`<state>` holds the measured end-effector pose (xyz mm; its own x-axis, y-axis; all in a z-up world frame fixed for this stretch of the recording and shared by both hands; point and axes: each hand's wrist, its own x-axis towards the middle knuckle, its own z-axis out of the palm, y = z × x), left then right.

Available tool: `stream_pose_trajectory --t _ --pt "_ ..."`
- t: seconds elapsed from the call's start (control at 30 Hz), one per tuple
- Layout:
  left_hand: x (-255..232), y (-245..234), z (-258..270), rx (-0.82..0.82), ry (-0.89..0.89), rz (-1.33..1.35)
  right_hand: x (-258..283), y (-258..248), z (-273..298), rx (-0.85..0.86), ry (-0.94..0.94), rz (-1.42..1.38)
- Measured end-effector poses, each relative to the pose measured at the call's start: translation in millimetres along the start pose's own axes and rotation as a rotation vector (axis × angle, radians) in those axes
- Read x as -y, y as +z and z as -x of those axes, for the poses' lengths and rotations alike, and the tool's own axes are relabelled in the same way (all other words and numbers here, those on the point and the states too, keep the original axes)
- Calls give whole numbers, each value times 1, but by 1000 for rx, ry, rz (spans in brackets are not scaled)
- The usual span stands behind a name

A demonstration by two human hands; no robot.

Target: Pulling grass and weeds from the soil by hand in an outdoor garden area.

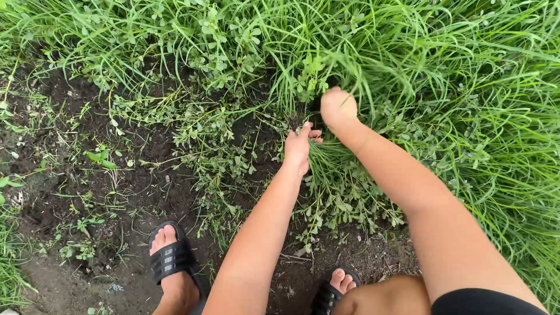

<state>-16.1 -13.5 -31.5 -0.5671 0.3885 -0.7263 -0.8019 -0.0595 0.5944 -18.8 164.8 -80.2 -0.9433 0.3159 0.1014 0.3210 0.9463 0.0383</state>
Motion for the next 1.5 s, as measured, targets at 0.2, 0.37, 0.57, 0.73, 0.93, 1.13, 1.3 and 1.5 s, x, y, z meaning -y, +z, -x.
stream_pose_trajectory --t 0.2,0.37,0.57,0.73,0.93,1.13,1.3,1.5 --pt "11 5 -1 -44 154 -42 38 -131 47 532 294 -967" --pt "3 -5 3 17 170 135 49 -122 47 581 441 -1604" --pt "-25 -22 8 -70 230 290 52 -194 12 847 481 -1276" --pt "-29 -27 14 -103 89 412 -2 -50 -14 363 46 -287" --pt "-11 -14 -7 52 39 -18 -25 2 -58 163 -266 387" --pt "-14 -3 -6 86 27 -89 -10 2 -62 280 -120 555" --pt "-9 -6 -6 116 41 -54 -36 53 -54 186 -53 630" --pt "-1 -8 -7 110 21 -56 -49 60 -54 360 -72 579"
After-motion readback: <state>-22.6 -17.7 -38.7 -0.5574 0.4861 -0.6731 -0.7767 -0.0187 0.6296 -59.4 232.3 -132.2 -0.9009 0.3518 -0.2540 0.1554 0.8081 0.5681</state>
